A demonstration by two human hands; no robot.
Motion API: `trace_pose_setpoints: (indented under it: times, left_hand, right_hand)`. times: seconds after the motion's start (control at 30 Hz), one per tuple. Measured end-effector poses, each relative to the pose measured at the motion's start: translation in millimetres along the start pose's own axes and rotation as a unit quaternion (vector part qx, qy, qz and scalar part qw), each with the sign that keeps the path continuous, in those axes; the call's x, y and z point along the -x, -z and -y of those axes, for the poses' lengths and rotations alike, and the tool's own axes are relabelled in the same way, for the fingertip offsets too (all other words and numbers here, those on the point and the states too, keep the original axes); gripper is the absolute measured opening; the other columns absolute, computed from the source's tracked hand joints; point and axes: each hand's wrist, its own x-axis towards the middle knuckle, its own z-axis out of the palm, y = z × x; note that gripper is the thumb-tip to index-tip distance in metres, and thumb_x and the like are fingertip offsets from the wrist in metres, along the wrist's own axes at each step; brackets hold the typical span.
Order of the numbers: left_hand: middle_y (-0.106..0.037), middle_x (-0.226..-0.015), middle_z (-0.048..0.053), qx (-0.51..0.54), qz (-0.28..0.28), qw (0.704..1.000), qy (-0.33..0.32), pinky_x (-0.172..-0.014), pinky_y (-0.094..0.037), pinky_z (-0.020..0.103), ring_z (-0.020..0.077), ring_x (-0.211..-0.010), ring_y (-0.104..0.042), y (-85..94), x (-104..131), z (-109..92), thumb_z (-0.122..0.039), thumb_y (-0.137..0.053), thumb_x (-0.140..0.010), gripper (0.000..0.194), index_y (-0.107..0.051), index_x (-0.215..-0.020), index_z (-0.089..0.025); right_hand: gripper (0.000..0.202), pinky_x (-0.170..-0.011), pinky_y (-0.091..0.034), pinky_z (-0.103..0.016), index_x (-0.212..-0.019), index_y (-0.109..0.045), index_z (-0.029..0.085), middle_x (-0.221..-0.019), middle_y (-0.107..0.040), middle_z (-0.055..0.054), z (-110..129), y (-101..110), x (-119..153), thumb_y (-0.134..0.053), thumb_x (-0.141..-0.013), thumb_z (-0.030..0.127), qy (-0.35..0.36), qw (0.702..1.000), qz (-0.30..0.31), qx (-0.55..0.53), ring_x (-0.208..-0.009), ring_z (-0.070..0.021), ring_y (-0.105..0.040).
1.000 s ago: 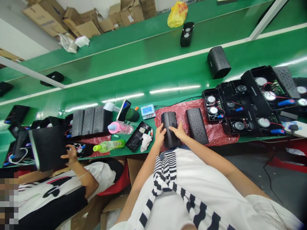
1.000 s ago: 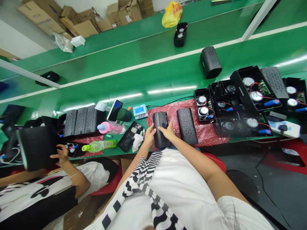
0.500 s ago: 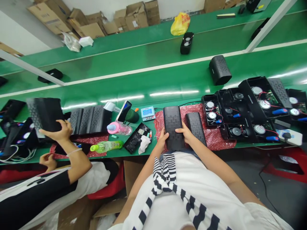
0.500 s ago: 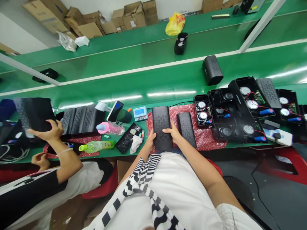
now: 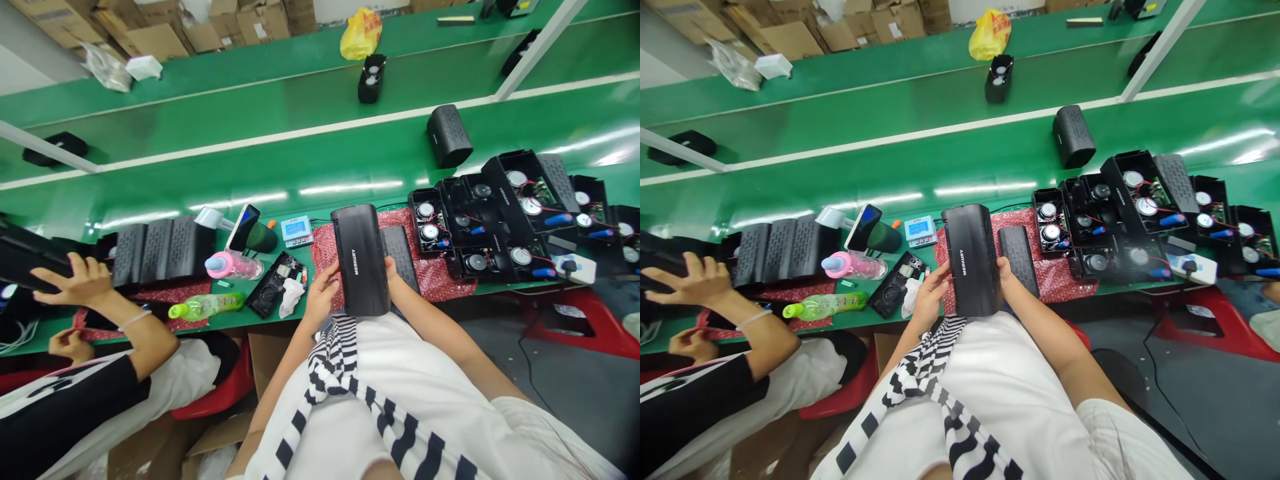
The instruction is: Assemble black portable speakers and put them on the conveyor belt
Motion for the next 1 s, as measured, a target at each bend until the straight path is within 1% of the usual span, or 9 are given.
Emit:
trace_pose_setpoints:
  times: [0.2, 0.33, 0.43, 0.53, 0.7, 0.77, 0.83, 0.93, 1.0]
  left_hand:
    - [-0.063, -0.122, 0.013, 0.010, -0.131, 0.985, 0.113, -0.097, -0.048, 0.042, 0.0266, -0.113, -0.060, 5.6, -22.7, 45.6, -0.045, -0.072, -0.070, 0.067, -0.050, -0.127, -0.018]
    - [-0.059, -0.125, 0.017, -0.056, -0.127, 0.982, 0.128, -0.096, -0.048, 0.045, 0.0277, -0.111, -0.061, 15.1, -28.9, 93.4, -0.041, -0.082, -0.059, 0.086, -0.041, -0.130, -0.016]
    - [-0.055, -0.130, 0.019, -0.084, -0.120, 0.981, 0.123, -0.099, -0.047, 0.045, 0.0279, -0.116, -0.058, 24.0, -28.4, 114.3, -0.043, -0.078, -0.065, 0.081, -0.040, -0.131, -0.015]
    - [-0.054, -0.132, 0.015, -0.112, -0.120, 0.980, 0.109, -0.105, -0.042, 0.044, 0.0270, -0.122, -0.053, 31.1, -27.0, 115.8, -0.039, -0.073, -0.069, 0.069, -0.045, -0.128, -0.018]
    - [-0.045, -0.136, 0.017, -0.261, -0.178, 0.949, 0.007, -0.116, -0.023, 0.049, 0.0315, -0.136, -0.033, 33.4, -18.1, 90.2, -0.028, -0.072, -0.067, 0.063, -0.051, -0.125, -0.014]
    - [-0.045, -0.134, 0.017, -0.337, -0.183, 0.920, -0.083, -0.116, -0.022, 0.049, 0.0308, -0.135, -0.034, 25.5, -13.4, 79.8, -0.026, -0.068, -0.069, 0.056, -0.053, -0.122, -0.013]
    - [-0.051, -0.128, 0.015, -0.323, -0.126, 0.930, -0.118, -0.114, -0.027, 0.047, 0.0282, -0.129, -0.042, 9.8, -13.0, 74.1, -0.026, -0.066, -0.071, 0.046, -0.057, -0.116, -0.016]
    - [-0.059, -0.118, 0.011, -0.168, -0.001, 0.986, 0.023, -0.105, -0.040, 0.042, 0.0237, -0.114, -0.055, -25.8, -25.7, 76.3, -0.028, -0.070, -0.070, 0.046, -0.056, -0.114, -0.019]
    - [-0.060, -0.118, 0.013, -0.098, 0.024, 0.986, 0.131, -0.100, -0.045, 0.041, 0.0239, -0.110, -0.059, -50.6, -41.5, 82.9, -0.031, -0.074, -0.068, 0.059, -0.051, -0.120, -0.018]
  right_hand:
    - [0.050, -0.082, -0.054, -0.046, -0.106, -0.060, 0.018, -0.092, -0.073, -0.009, -14.1, -19.4, -14.1, -0.064, -0.060, 0.037, -0.012, 1.000, -0.012, -0.008, -0.084, -0.0273, -0.068]
    - [0.043, -0.082, -0.053, -0.046, -0.099, -0.062, 0.022, -0.087, -0.072, -0.005, -28.6, -25.2, -21.1, -0.071, -0.058, 0.032, -0.021, 0.998, -0.050, 0.041, -0.080, -0.0245, -0.067]
    - [0.033, -0.087, -0.050, -0.045, -0.085, -0.066, 0.020, -0.077, -0.071, -0.003, -28.6, -20.6, -20.2, -0.076, -0.054, 0.024, -0.015, 0.990, -0.088, 0.106, -0.080, -0.0234, -0.065]
    - [0.029, -0.093, -0.047, -0.044, -0.082, -0.067, 0.018, -0.081, -0.069, -0.004, -16.1, -3.3, -7.0, -0.077, -0.055, 0.023, 0.031, 0.970, -0.169, 0.170, -0.087, -0.0236, -0.063]
    - [0.058, -0.106, -0.036, -0.046, -0.113, -0.059, 0.017, -0.123, -0.058, -0.013, 4.6, 58.0, 37.7, -0.076, -0.059, 0.031, 0.102, 0.899, -0.350, 0.241, -0.120, -0.0301, -0.050]
    - [0.057, -0.101, -0.041, -0.046, -0.111, -0.060, 0.017, -0.121, -0.061, -0.015, 3.6, 80.0, 49.3, -0.078, -0.059, 0.034, 0.063, 0.897, -0.355, 0.257, -0.117, -0.0309, -0.053]
    - [0.046, -0.089, -0.050, -0.043, -0.102, -0.063, 0.016, -0.108, -0.067, -0.014, -1.8, 90.8, 50.9, -0.075, -0.064, 0.039, 0.020, 0.913, -0.321, 0.253, -0.101, -0.0292, -0.062]
    - [0.039, -0.080, -0.052, -0.041, -0.094, -0.064, 0.016, -0.097, -0.070, -0.012, -11.9, 84.1, 39.6, -0.075, -0.064, 0.039, 0.014, 0.926, -0.287, 0.243, -0.089, -0.0272, -0.066]
    - [0.049, -0.084, -0.051, -0.040, -0.098, -0.061, 0.018, -0.102, -0.068, -0.011, -17.8, 70.9, 30.4, -0.081, -0.056, 0.034, 0.029, 0.927, -0.286, 0.242, -0.095, -0.0273, -0.064]
